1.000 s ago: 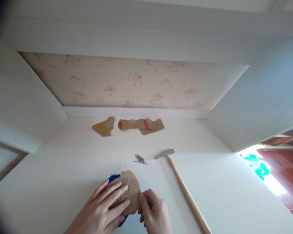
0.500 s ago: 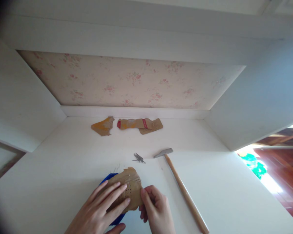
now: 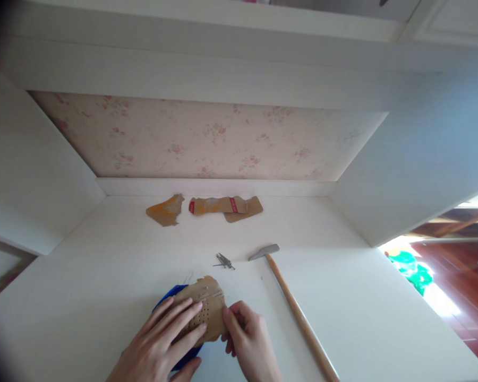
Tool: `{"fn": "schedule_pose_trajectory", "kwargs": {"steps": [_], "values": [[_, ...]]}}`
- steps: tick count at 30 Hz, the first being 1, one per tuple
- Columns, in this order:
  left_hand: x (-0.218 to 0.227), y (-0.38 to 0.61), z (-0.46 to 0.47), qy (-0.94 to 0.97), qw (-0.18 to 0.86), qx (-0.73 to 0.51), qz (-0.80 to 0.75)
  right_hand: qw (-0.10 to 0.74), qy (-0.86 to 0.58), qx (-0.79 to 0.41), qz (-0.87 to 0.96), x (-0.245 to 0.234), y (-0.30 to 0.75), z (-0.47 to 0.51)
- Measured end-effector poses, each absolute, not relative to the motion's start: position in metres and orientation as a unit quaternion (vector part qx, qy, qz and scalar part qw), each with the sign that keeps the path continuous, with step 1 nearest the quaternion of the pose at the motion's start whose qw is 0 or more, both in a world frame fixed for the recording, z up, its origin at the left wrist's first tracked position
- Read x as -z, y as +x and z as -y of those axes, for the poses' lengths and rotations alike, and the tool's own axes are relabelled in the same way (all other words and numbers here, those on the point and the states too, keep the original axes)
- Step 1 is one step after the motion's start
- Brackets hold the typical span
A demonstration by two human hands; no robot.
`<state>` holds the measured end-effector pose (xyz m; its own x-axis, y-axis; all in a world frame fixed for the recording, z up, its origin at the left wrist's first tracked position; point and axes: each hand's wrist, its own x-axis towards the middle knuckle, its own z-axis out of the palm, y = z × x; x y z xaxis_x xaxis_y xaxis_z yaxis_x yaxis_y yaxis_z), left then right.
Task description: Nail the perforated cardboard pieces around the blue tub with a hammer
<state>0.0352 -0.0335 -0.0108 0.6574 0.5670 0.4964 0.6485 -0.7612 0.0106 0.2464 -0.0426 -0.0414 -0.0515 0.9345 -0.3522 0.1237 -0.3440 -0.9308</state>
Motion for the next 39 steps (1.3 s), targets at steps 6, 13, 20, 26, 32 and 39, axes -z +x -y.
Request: {"fn": "schedule_pose_trajectory", "kwargs": {"steps": [6,13,20,26,32,39], "values": [[-0.010,0.040,0.020,-0.910,0.025,0.209,0.358,0.316,-0.599,-0.502,0.539,0.024,0.258,0.030],[-0.007,0.039,0.010,-0.914,0.015,0.222,0.340,0.280,-0.655,-0.368,0.597,0.022,0.279,0.011],[0.003,0.032,0.012,-0.921,0.086,0.210,0.316,0.204,-0.635,-0.225,0.710,0.044,0.263,-0.035],[0.001,0.035,0.020,-0.907,0.092,0.240,0.334,0.129,-0.601,-0.175,0.769,0.051,0.251,-0.064],[-0.002,0.042,0.027,-0.875,0.035,0.298,0.381,0.135,-0.578,-0.171,0.787,0.056,0.250,-0.066],[0.005,0.035,0.029,-0.867,-0.016,0.283,0.410,0.265,-0.621,-0.200,0.710,0.062,0.254,-0.062]]}}
